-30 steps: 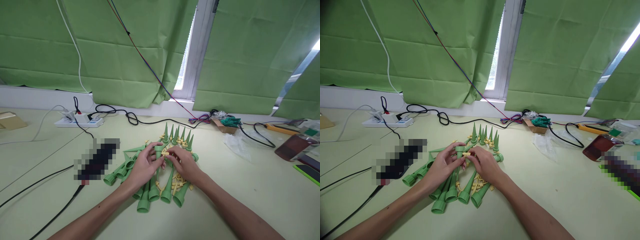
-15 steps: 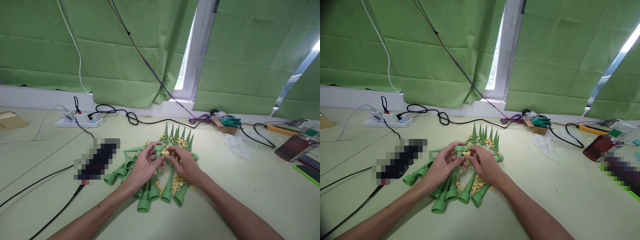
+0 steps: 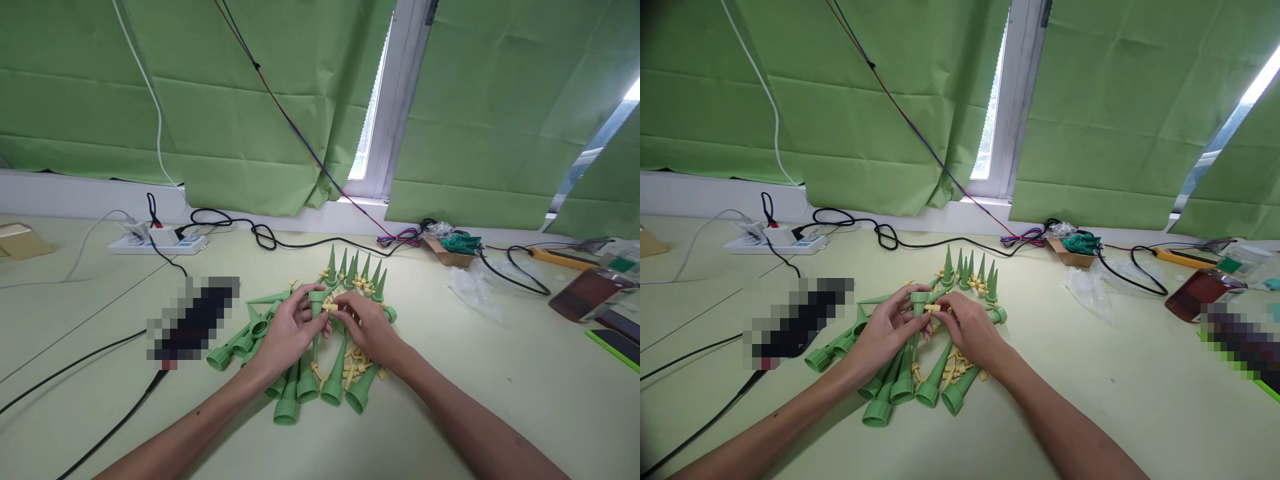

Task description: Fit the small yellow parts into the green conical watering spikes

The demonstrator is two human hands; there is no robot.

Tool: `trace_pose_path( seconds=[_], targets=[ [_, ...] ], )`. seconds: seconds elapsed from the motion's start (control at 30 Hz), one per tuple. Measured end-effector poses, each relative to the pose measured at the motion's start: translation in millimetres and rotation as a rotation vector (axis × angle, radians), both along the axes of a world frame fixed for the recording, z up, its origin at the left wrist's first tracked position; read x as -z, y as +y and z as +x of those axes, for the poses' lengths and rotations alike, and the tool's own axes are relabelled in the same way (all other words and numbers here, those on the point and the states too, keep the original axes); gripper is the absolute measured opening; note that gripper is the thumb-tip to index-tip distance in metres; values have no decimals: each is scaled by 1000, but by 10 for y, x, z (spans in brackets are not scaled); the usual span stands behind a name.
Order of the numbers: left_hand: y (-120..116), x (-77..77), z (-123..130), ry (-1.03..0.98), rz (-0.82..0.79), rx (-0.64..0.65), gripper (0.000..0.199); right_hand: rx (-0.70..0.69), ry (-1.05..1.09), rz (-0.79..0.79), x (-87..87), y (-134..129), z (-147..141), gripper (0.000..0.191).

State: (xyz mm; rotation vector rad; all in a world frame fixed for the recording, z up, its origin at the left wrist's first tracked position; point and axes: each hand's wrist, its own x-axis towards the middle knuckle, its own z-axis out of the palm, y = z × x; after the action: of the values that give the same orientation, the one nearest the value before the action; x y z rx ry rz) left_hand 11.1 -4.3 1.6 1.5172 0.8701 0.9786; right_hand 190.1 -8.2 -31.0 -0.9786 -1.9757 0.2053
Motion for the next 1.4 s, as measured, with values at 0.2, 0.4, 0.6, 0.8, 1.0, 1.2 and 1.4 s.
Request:
trace_pose_path(
  seconds=[0.2, 0.4, 0.6, 0.8, 1.0, 1.2, 1.4],
  targets=[
    [0, 5, 2, -7, -4, 14, 42, 5, -22, -19, 8, 2, 0, 12],
    [9, 16, 5, -17, 0, 18, 43, 26, -53, -31, 20, 5, 1, 19],
    [10, 18, 4, -24, 14, 5, 42, 8, 6, -41, -8, -16, -2, 12],
    [14, 17, 1, -8, 15, 6, 43, -7, 15, -18, -10, -18, -2, 10],
    [-7, 2, 4, -11, 8, 6, 43, -3, 19, -3, -16, -6, -2, 9],
    [-10, 8, 2, -7, 14, 12, 43, 4, 1, -29, -9, -7, -2, 11],
    [-6, 14, 11, -15, 13, 9, 44, 14, -47, -26, -1, -2, 4, 19]
  ],
)
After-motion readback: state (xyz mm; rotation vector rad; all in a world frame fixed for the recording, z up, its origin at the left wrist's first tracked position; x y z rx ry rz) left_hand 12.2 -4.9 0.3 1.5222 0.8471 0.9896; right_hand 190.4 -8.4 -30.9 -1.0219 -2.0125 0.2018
